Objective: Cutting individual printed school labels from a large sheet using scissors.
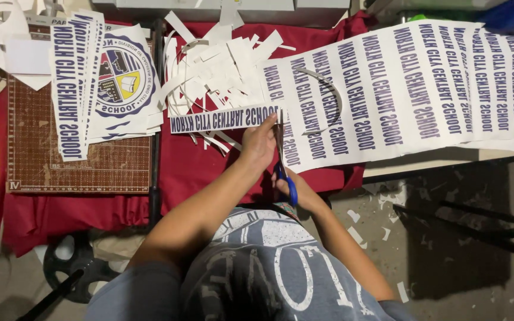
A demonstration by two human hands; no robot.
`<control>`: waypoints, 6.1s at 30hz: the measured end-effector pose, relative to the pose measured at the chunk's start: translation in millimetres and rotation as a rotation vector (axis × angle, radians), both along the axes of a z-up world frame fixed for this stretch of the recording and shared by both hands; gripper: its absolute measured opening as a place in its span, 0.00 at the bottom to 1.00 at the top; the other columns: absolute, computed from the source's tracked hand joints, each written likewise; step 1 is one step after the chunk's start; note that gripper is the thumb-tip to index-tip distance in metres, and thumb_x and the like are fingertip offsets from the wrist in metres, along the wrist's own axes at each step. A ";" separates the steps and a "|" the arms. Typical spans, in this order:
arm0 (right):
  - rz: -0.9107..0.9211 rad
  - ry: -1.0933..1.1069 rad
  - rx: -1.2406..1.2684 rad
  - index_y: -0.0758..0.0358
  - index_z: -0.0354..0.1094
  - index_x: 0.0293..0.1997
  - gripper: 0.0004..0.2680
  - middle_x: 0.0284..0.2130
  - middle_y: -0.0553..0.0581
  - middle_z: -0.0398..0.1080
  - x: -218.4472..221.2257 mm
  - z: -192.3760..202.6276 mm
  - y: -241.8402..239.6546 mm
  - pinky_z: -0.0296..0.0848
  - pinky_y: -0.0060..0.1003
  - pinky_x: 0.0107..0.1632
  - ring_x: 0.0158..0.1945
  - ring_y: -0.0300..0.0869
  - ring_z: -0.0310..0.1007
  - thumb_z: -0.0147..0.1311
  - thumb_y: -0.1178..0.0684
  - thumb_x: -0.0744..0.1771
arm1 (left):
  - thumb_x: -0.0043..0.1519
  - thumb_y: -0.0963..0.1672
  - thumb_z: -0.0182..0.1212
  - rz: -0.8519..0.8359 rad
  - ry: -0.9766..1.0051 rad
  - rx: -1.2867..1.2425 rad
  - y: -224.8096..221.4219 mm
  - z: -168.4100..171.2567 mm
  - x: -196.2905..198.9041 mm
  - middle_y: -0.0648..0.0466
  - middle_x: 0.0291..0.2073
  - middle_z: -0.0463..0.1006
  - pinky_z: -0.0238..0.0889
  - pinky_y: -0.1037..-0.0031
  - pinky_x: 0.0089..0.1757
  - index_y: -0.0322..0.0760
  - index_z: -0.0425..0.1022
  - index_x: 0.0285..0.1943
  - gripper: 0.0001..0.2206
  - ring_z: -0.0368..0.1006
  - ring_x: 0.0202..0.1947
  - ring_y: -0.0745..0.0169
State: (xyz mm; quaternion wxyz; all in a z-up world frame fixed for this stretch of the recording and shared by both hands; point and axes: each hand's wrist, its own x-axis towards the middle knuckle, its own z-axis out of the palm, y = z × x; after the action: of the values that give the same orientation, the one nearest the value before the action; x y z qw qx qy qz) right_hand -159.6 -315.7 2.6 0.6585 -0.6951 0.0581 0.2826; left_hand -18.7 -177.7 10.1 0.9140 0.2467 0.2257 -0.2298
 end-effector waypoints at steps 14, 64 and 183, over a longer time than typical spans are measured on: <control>-0.081 -0.079 -0.073 0.62 0.66 0.42 0.19 0.26 0.50 0.67 13.6 3.6 13.1 0.69 0.30 0.35 0.30 0.35 0.67 0.54 0.32 0.67 | 0.63 0.41 0.65 0.026 -0.042 0.043 6.1 10.1 -1.4 0.48 0.43 0.80 0.71 0.68 0.47 0.28 0.73 0.52 0.12 0.76 0.41 0.58; 0.037 0.164 0.104 0.64 0.66 0.41 0.20 0.24 0.57 0.69 145.4 16.3 100.9 0.70 0.37 0.33 0.28 0.44 0.71 0.51 0.32 0.66 | 0.64 0.47 0.53 -0.599 -0.129 0.912 515.9 10.4 -1.5 0.50 0.49 0.80 0.74 0.68 0.43 0.37 0.75 0.58 0.17 0.77 0.45 0.60; -0.735 -0.263 -0.519 0.68 0.70 0.62 0.18 0.40 0.57 0.74 -44.6 33.1 -79.9 0.71 0.31 0.46 0.40 0.36 0.70 0.65 0.57 0.65 | 0.64 0.54 0.57 -0.754 -1.619 1.732 -40.6 -18.8 8.9 0.45 0.72 0.58 0.42 0.36 0.63 0.44 0.65 0.71 0.28 0.48 0.73 0.37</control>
State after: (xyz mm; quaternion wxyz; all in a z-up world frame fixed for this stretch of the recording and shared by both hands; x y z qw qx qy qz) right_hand -204.2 -395.6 35.7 0.5209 -0.8001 0.2854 -0.0836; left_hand -9.8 -218.3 -8.7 0.2039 0.8882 -0.4102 -0.0354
